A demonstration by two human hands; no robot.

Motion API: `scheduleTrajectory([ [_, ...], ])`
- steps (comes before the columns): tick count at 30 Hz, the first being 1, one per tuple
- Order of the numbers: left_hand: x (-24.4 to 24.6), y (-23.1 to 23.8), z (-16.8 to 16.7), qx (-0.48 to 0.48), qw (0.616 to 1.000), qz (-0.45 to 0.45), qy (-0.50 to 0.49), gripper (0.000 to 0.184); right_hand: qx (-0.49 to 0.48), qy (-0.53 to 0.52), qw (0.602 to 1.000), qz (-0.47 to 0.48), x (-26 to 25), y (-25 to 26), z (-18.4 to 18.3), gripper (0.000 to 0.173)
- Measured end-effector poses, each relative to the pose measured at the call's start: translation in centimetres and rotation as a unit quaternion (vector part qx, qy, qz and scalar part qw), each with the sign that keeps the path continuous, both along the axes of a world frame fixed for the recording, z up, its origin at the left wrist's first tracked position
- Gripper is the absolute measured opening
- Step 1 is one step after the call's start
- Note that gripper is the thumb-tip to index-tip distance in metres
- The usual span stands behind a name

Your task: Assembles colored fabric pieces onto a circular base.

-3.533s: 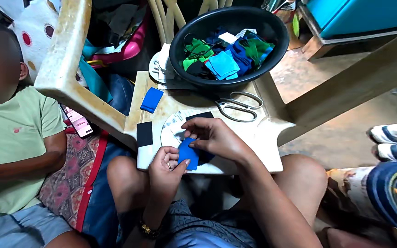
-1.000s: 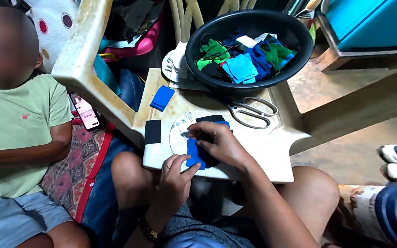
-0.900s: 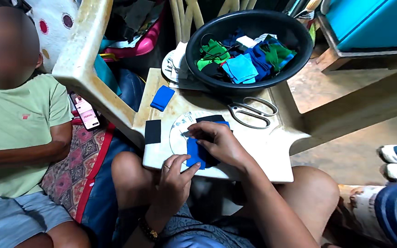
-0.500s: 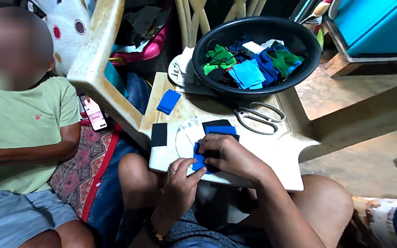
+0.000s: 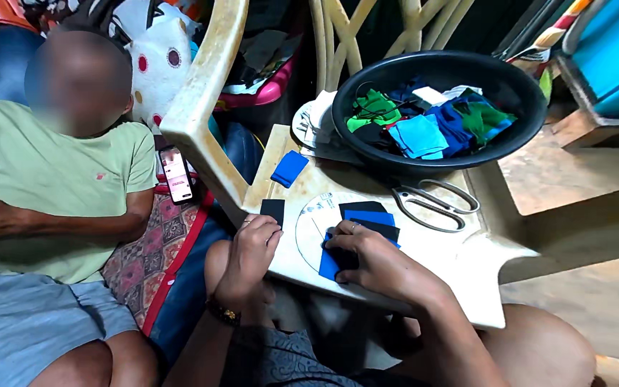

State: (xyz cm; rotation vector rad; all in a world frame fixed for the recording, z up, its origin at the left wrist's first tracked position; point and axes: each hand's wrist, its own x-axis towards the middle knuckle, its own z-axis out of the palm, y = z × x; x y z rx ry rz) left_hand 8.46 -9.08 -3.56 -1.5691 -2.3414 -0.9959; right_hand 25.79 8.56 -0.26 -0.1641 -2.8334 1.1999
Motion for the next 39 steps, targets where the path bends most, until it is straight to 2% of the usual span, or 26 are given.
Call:
scheduleTrajectory([
  [4,-0.3,0.4,0.1,-0.018,0.999,-0.016,0.023,0.012,0.004,0.011,1.0,-0.001,0.1,0.0,-0.1,0.041],
  [6,-0.4,0.6,0.0,-0.018,1.0,-0.014,-0.001,0.013,0.006,0.011,1.0,-0.001,0.0,-0.1,0.0,0.04],
  [9,-0.3,0.7,0.1,0.03,0.992,0.021,-0.122,0.013,0.025,0.073,0.997,-0.025,-0.1,-0.5,-0.6,0.03],
  [11,0.1,0.6,0.4,0.08,0.97,0.059,-0.222,0.013,0.041,0.17,0.982,-0.077,-0.6,-1.4,-1.7,0.022],
  [13,0.2,0.4,0.4,0.125,0.94,0.074,-0.307,0.013,0.01,0.233,0.965,-0.118,-1.8,-2.8,-2.1,0.019],
  [17,0.0,0.1,0.1,0.181,0.904,0.055,-0.383,0.013,-0.111,0.184,0.969,-0.125,-4.1,-5.7,-1.5,0.017],
  [26,-0.5,0.0,-0.1,0.199,0.893,0.038,-0.403,0.012,-0.232,0.075,0.946,-0.214,-8.7,-7.3,-1.1,0.019],
  [31,-0.6,0.1,-0.4,0.195,0.908,0.038,-0.368,0.01,-0.302,0.073,0.922,-0.23,-9.1,-7.2,-1.7,0.018],
  [39,-0.4,0.2,-0.1,0.145,0.937,0.036,-0.316,0.012,-0.323,0.074,0.914,-0.236,-9.1,-7.2,-1.7,0.019],
])
